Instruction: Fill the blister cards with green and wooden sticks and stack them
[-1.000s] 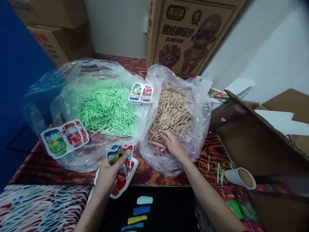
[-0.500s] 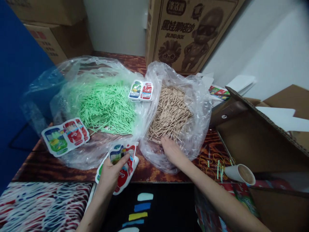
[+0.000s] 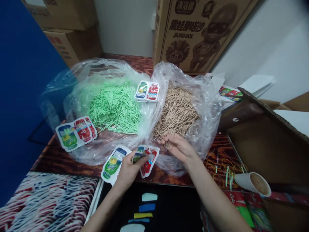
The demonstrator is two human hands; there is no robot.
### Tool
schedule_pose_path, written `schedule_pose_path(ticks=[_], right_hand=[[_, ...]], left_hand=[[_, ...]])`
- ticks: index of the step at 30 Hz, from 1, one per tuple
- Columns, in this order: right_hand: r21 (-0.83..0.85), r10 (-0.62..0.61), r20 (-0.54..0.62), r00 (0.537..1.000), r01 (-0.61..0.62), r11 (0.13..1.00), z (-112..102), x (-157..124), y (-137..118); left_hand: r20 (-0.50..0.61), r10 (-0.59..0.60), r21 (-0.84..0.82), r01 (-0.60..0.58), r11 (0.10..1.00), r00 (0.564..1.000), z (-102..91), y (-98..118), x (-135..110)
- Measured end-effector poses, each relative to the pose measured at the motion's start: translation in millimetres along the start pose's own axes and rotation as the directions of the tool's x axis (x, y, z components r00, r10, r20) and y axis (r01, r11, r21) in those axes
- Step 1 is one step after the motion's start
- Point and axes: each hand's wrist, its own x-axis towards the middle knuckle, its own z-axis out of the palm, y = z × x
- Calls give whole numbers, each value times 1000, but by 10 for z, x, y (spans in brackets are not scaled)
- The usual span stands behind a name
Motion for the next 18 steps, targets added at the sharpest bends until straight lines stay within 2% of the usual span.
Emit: schedule_pose_path(ticks=[4, 8, 12, 18], right_hand=[[158, -89, 39, 995, 82, 984, 302, 39, -36], [180, -81, 68, 994, 68, 981, 545, 54, 25], [92, -50, 104, 993, 41, 995, 656, 15, 132], [-121, 1, 103, 995, 12, 993, 673, -100, 186]], left_hand=[[-6, 13, 7, -13, 1000, 1000, -1, -61, 6], [7, 5, -10, -5, 1000, 1000, -15, -67, -2], [-13, -14, -59, 13, 998, 1000, -35, -42, 1], [-14, -43, -95, 41, 995, 999, -49, -47, 15]])
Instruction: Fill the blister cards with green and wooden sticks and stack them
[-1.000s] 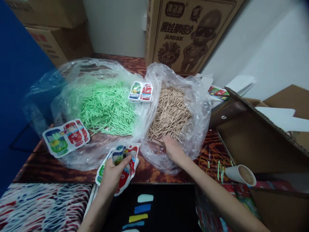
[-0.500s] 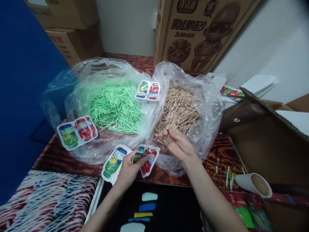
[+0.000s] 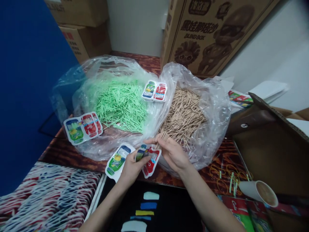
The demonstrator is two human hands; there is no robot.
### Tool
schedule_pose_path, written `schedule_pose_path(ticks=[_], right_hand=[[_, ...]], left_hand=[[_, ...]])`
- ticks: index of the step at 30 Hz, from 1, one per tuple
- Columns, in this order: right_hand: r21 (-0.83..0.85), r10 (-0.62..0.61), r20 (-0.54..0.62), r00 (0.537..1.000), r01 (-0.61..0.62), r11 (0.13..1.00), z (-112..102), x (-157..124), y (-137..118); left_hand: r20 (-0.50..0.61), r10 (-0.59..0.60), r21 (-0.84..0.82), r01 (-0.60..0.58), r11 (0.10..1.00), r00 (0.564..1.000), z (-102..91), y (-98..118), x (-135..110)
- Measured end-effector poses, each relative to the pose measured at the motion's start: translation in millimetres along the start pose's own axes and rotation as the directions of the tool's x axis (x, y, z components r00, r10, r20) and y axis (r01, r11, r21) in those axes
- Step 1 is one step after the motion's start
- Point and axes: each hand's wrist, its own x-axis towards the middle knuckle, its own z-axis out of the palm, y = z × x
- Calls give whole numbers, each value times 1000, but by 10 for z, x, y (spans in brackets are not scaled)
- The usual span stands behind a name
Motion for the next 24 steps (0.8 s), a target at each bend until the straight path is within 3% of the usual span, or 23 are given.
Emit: schedule_pose_path(ticks=[5, 10, 13, 15, 17, 21, 24], right_hand=[[-184, 26, 47, 999, -17, 983, -7, -94, -55], [-401, -167, -33, 985, 140, 905, 28, -173, -103], [-649, -323, 41, 946, 271, 711, 42, -203, -111], [-776, -331, 145, 932, 315, 546, 44, -213, -111], [-816, -323, 195, 926, 336, 470, 53, -216, -112], [-802, -356, 205, 912, 365, 473, 105, -206, -111], [-787, -263, 259, 929, 361, 501, 137, -181, -102]], left_hand=[[-31, 18, -13, -18, 1000, 999, -1, 13, -1], [-48, 64, -33, -65, 997, 997, -29, 76, 14], [-50, 84, -18, -85, 996, 995, -52, 112, 23], [-45, 107, 2, -107, 994, 993, -63, 144, 20], [-42, 128, 22, -127, 992, 991, -72, 177, 10], [-56, 132, 24, -131, 991, 990, -103, 200, -11], [-75, 124, 0, -124, 992, 990, -164, 166, -16]])
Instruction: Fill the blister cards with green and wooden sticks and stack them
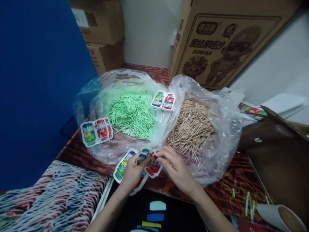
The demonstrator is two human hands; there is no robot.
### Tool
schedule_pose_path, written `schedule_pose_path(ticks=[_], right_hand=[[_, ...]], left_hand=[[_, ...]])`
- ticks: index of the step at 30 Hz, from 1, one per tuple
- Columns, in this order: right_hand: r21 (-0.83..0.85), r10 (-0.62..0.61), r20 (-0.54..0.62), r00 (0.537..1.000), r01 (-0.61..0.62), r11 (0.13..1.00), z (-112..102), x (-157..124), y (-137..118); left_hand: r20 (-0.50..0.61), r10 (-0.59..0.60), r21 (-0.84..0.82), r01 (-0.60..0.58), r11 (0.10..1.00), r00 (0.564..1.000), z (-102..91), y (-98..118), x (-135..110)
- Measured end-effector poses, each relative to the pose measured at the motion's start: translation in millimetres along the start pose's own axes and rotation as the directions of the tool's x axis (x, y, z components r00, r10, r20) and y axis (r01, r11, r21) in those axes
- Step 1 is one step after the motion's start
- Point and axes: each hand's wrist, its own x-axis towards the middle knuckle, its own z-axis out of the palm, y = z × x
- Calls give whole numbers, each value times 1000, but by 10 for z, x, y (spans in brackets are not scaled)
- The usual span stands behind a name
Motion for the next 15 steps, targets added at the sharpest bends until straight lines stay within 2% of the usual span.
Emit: schedule_pose_path(ticks=[2, 4, 6, 8, 9, 11, 12, 14, 15], right_hand=[[114, 43, 41, 998, -47, 992, 12, 36, 16], [249, 124, 12, 992, -123, 961, 35, 115, 60], [316, 201, -69, 977, -170, 934, 95, 263, 140], [259, 198, -136, 971, -158, 953, 197, 478, 261], [176, 160, -140, 977, -134, 975, 259, 601, 335], [-74, 60, -112, 992, -68, 995, 376, 840, 501], [-220, 35, -102, 994, -56, 974, 421, 941, 586], [-513, 64, -129, 990, -122, 849, 468, 1078, 744], [-615, 95, -149, 984, -168, 771, 470, 1112, 809]], left_hand=[[-14, -28, -64, 27, 998, 1000, -78, -29, 1], [-72, -60, -148, 49, 988, 996, -202, -46, 17], [-189, -91, -225, 48, 973, 978, -386, -41, 69], [-355, -81, -263, -16, 965, 931, -633, -28, 182], [-450, -43, -248, -79, 966, 892, -776, -25, 264], [-631, 86, -145, -225, 963, 771, -1085, -37, 475], [-693, 133, -81, -259, 962, 709, -1238, -52, 593], [-762, 218, 65, -264, 962, 609, -1515, -95, 827], [-782, 263, 170, -213, 962, 565, -1626, -118, 930]])
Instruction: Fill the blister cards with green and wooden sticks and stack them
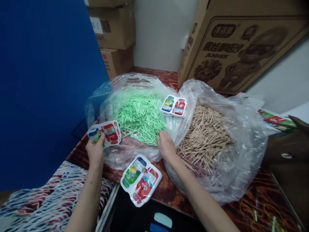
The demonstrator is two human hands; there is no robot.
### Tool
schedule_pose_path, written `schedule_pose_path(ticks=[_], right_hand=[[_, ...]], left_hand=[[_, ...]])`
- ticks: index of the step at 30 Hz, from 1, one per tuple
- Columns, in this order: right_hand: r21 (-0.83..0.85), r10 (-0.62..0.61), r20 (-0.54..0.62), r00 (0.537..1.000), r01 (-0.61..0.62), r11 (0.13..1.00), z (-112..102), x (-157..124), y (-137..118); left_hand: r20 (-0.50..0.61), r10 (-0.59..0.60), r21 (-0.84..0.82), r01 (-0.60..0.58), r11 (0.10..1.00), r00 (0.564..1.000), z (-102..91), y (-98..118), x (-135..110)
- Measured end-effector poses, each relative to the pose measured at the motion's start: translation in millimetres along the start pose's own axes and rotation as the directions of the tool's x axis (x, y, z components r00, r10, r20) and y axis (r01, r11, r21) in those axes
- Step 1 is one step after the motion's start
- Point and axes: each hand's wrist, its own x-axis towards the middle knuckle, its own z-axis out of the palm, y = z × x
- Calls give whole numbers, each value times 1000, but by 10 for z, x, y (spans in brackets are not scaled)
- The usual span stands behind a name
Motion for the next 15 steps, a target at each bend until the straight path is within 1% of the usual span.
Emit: schedule_pose_path(ticks=[2, 3, 4, 6, 8, 11, 15], right_hand=[[-191, 71, 13, 997, -67, 979, 36, 25, 82], [-249, 94, 25, 995, -84, 965, 33, 20, 111], [-289, 110, 37, 993, -95, 952, 22, 10, 129], [-339, 122, 57, 991, -95, 936, -9, -12, 123], [-367, 105, 77, 991, -70, 928, -24, -18, 76], [-409, 54, 93, 994, -12, 913, 10, 5, -19], [-485, 22, 67, 998, 13, 874, 105, 58, -95]], left_hand=[[-38, 70, 255, -58, 965, 997, 30, -94, 197], [-47, 88, 347, -67, 935, 995, 45, -121, 252], [-49, 96, 404, -68, 912, 994, 59, -135, 281], [-47, 121, 453, -87, 887, 992, 78, -128, 281], [-31, 185, 517, -143, 844, 982, 80, -94, 237], [3, 308, 588, -250, 769, 951, 41, -32, 147], [57, 418, 596, -367, 714, 906, -51, 35, 0]])
